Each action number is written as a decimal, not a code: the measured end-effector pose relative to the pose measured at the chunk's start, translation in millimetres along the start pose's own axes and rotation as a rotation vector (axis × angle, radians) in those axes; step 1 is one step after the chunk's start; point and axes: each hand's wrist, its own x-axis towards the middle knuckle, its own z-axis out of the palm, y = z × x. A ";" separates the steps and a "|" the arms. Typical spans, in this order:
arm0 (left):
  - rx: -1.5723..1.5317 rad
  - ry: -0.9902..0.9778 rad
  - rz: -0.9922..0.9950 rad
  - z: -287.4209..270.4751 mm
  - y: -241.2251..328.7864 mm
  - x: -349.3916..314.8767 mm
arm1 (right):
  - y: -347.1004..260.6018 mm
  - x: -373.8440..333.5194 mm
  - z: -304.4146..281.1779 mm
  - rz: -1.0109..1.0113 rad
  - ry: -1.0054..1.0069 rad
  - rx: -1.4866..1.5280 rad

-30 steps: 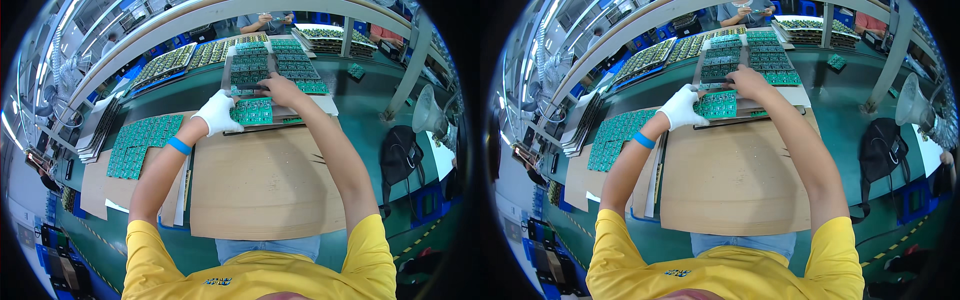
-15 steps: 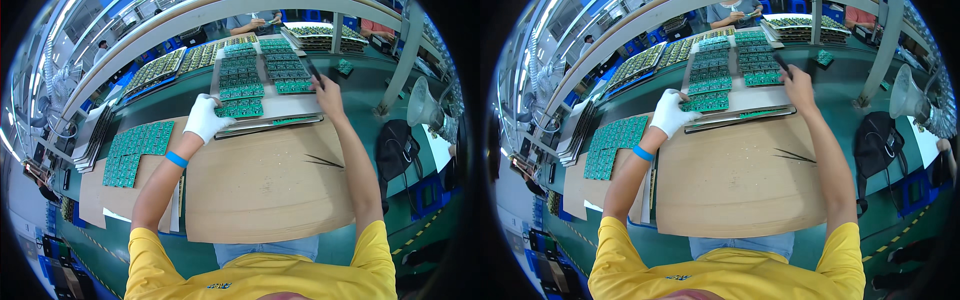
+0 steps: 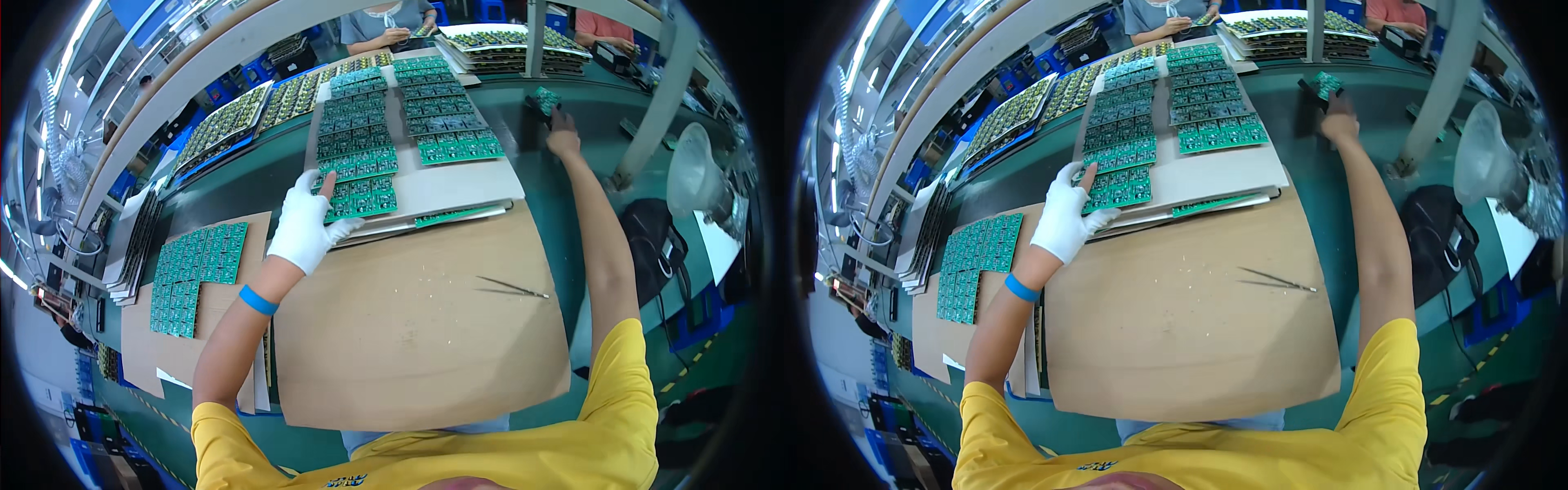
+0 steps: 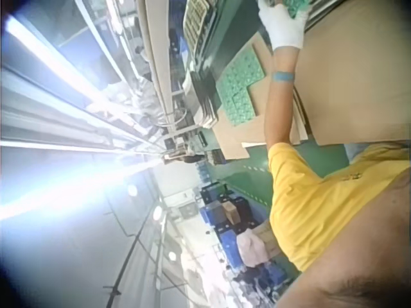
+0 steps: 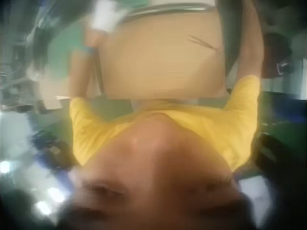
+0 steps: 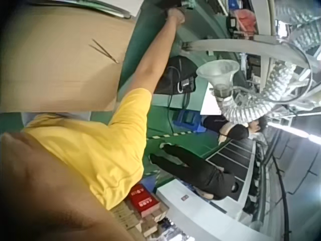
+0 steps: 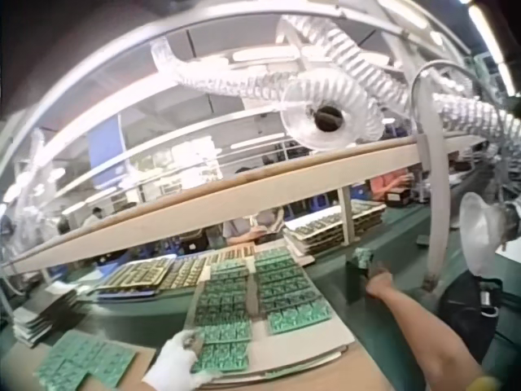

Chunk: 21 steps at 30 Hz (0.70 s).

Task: The recorder picks up green circuit boards, cleans them with a handheld brush, and stacks them on a workbench in a manufacturing facility.

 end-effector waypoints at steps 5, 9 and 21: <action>-0.086 0.021 -0.040 0.0 14.5 5.9 | 22.3 45.5 29.3 -0.132 0.005 -0.249; -0.060 0.033 -0.090 0.3 11.6 1.4 | 20.5 58.2 42.9 -0.229 -0.043 -0.210; -0.069 0.042 -0.094 -43.1 54.5 -14.4 | 52.1 -15.6 -62.5 0.159 -0.223 1.208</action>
